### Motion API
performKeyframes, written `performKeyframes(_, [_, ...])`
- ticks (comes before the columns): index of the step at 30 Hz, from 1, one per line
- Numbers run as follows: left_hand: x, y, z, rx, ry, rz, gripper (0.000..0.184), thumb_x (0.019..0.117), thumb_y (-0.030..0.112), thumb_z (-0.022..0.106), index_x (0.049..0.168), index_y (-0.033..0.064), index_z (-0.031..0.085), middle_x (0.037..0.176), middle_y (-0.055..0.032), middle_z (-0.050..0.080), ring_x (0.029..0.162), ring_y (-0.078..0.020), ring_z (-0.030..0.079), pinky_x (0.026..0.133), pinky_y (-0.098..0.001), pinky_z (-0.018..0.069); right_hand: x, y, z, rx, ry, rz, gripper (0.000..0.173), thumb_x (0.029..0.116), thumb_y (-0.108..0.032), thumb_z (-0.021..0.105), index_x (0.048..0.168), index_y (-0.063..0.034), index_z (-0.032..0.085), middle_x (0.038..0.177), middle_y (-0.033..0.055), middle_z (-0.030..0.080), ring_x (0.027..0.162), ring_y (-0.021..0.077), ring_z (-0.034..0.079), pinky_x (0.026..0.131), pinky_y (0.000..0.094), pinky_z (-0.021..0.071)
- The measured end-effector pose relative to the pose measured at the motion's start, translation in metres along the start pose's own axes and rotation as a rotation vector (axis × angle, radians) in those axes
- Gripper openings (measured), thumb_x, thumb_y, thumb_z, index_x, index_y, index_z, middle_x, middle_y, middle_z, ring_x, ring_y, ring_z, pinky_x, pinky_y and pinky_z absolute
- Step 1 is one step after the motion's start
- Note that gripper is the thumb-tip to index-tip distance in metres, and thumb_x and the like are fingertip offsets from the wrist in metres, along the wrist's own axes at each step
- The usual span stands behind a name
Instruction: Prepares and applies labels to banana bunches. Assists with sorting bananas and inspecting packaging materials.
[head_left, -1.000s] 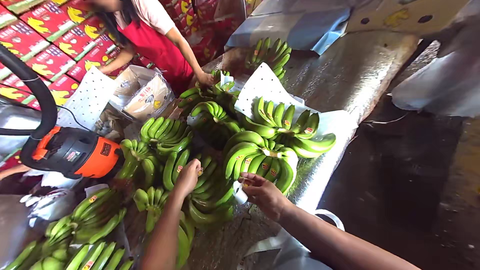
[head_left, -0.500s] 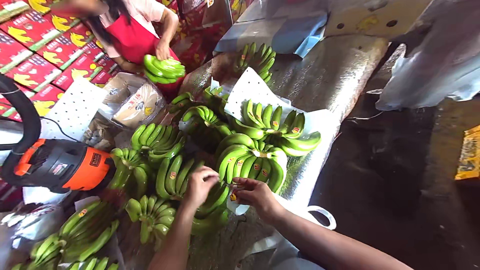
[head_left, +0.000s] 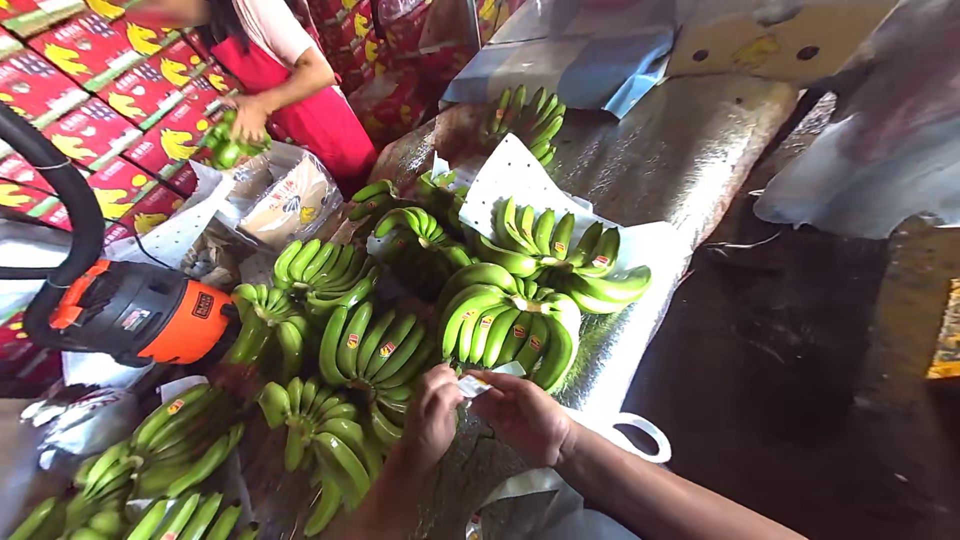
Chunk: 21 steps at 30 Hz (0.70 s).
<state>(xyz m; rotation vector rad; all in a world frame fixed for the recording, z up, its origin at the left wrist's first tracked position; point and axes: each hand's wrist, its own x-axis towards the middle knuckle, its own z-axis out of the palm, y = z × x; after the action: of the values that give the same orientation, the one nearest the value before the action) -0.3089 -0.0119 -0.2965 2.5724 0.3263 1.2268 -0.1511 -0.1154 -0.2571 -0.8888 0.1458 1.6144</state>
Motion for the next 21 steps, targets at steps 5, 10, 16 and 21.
performKeyframes(5, [0.043,-0.039,-0.052,-0.016,-0.388,-0.651,0.021,0.1034,0.002,0.047,0.108,-0.0115,0.062,0.108,-0.0212,0.067,0.101,-0.025,0.068,0.094,-0.0393,0.0557,0.012,-0.008,-0.017,-0.066,0.177,-0.225,0.034,0.0976,0.01,0.052,0.131,0.0019,0.054,0.104,0.0101,0.067,0.078,0.0133,0.067,0.069,0.0272,0.0569])
performKeyframes(10, [0.043,-0.1,-0.042,0.259,-1.278,-0.699,0.024,0.1039,0.003,0.05,0.124,-0.0074,0.058,0.129,-0.0276,0.06,0.122,-0.0437,0.06,0.106,-0.0584,0.0464,0.004,-0.007,-0.011,-0.319,0.069,-0.201,0.029,0.0953,0.003,0.063,0.124,0.0023,0.06,0.106,0.0104,0.066,0.084,0.0151,0.067,0.072,0.0303,0.0586])
performKeyframes(16, [0.04,-0.097,-0.015,0.472,-1.339,-0.751,0.037,0.1062,0.015,0.053,0.139,-0.0016,0.053,0.135,-0.0283,0.059,0.127,-0.0448,0.058,0.106,-0.0594,0.0472,0.006,-0.004,-0.015,-0.348,0.043,-0.224,0.024,0.0968,0.008,0.053,0.118,0.0035,0.065,0.107,0.0107,0.068,0.087,0.0154,0.068,0.077,0.0301,0.0591])
performKeyframes(21, [0.051,-0.045,-0.024,0.077,-0.563,-0.654,0.016,0.0951,0.004,0.065,0.106,-0.0051,0.073,0.114,-0.0214,0.07,0.109,-0.0293,0.068,0.099,-0.0408,0.0543,0.006,-0.005,-0.01,-0.335,0.107,-0.231,0.033,0.09,0.016,0.059,0.121,0.0039,0.062,0.095,0.0111,0.069,0.076,0.0161,0.069,0.069,0.0299,0.06])
